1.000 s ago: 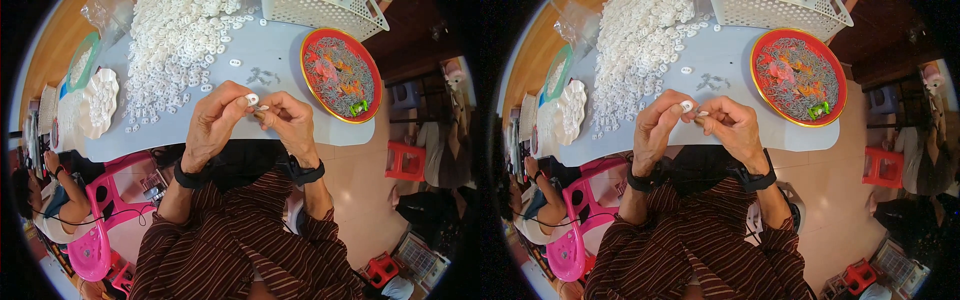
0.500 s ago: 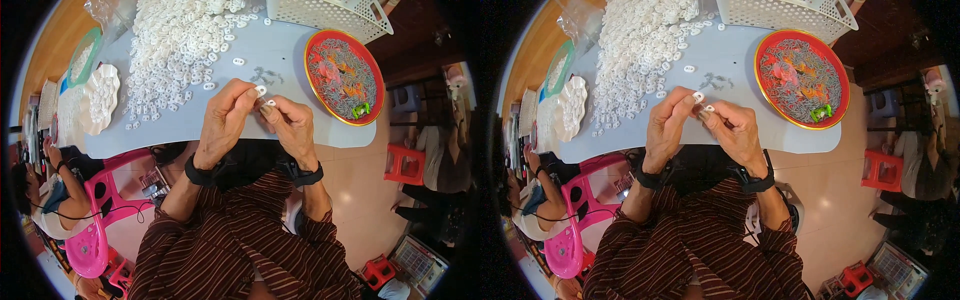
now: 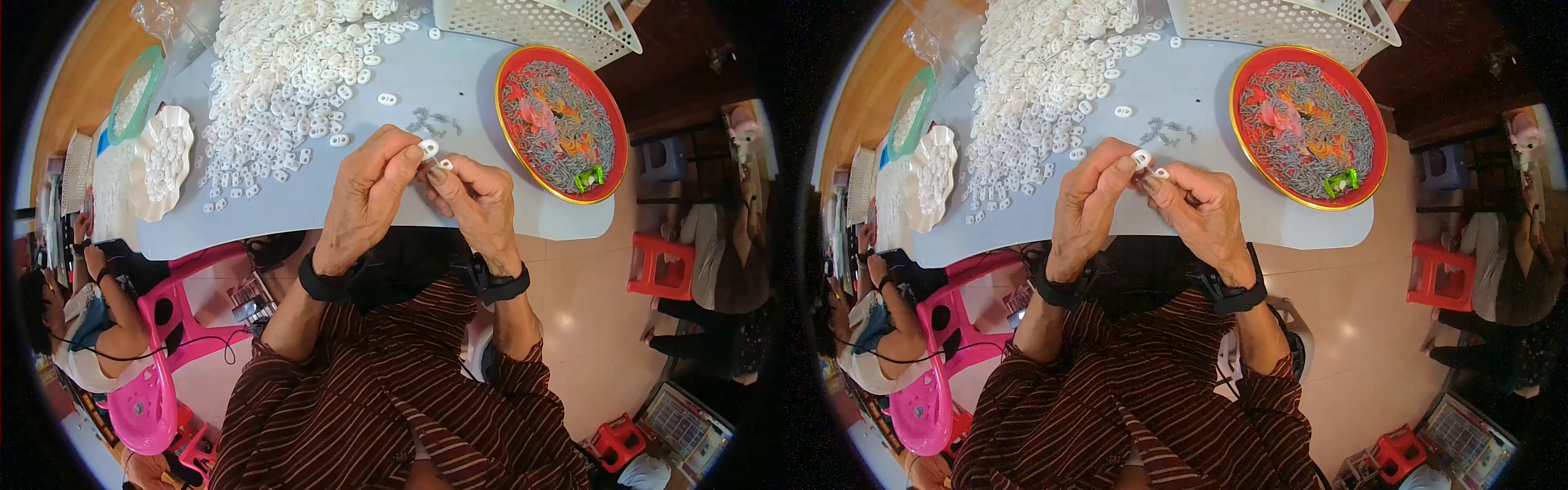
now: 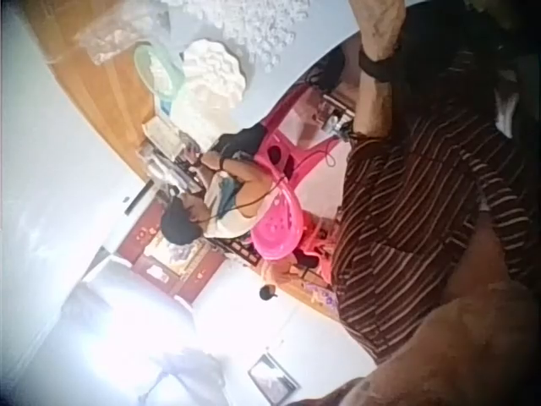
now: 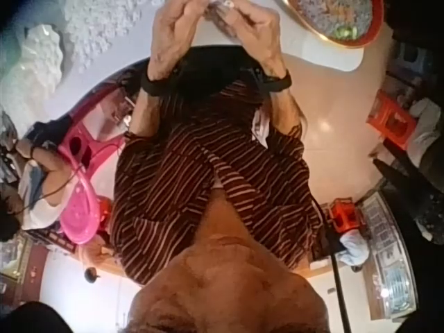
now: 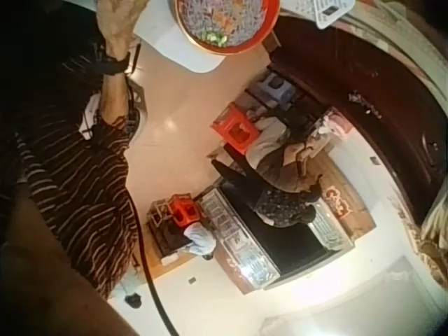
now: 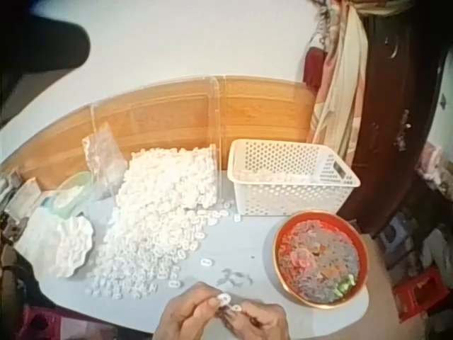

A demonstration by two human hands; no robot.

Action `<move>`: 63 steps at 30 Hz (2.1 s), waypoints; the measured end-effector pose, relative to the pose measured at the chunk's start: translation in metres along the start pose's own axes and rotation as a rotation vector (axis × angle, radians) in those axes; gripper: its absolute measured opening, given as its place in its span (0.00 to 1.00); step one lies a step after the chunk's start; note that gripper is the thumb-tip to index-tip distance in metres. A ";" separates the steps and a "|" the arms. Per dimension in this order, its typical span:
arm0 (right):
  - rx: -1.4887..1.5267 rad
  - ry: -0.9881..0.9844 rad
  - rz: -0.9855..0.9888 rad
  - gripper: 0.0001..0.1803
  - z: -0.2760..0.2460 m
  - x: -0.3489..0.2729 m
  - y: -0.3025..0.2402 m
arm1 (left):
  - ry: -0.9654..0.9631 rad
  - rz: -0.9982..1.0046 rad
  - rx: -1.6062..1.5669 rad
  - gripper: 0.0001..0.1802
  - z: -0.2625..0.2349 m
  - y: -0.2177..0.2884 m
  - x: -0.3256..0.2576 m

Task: The person picks up a white plastic piece and a small metal pin by hand, inserts the pin into the piece, and places the assembled unit onto the table, repeating the process.

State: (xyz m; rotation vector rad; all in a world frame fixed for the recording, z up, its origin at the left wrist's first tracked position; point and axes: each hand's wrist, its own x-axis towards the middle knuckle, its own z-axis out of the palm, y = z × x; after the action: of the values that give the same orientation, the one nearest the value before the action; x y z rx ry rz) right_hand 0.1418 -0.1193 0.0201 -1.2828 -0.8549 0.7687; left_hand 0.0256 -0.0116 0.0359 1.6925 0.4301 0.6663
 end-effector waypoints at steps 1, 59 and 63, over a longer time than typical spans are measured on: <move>0.000 0.000 0.001 0.12 0.000 0.000 0.001 | -0.012 0.000 0.006 0.12 0.000 0.000 0.000; 0.230 0.084 0.158 0.07 0.009 -0.011 -0.002 | -0.207 0.060 -0.031 0.08 -0.010 -0.001 0.012; 0.189 0.153 0.074 0.09 0.014 -0.011 -0.004 | -0.135 0.008 -0.047 0.08 -0.013 -0.007 0.012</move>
State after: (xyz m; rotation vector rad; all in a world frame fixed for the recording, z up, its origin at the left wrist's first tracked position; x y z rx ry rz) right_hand 0.1240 -0.1228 0.0235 -1.1928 -0.6000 0.7793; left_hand 0.0274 0.0074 0.0332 1.6842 0.3105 0.5599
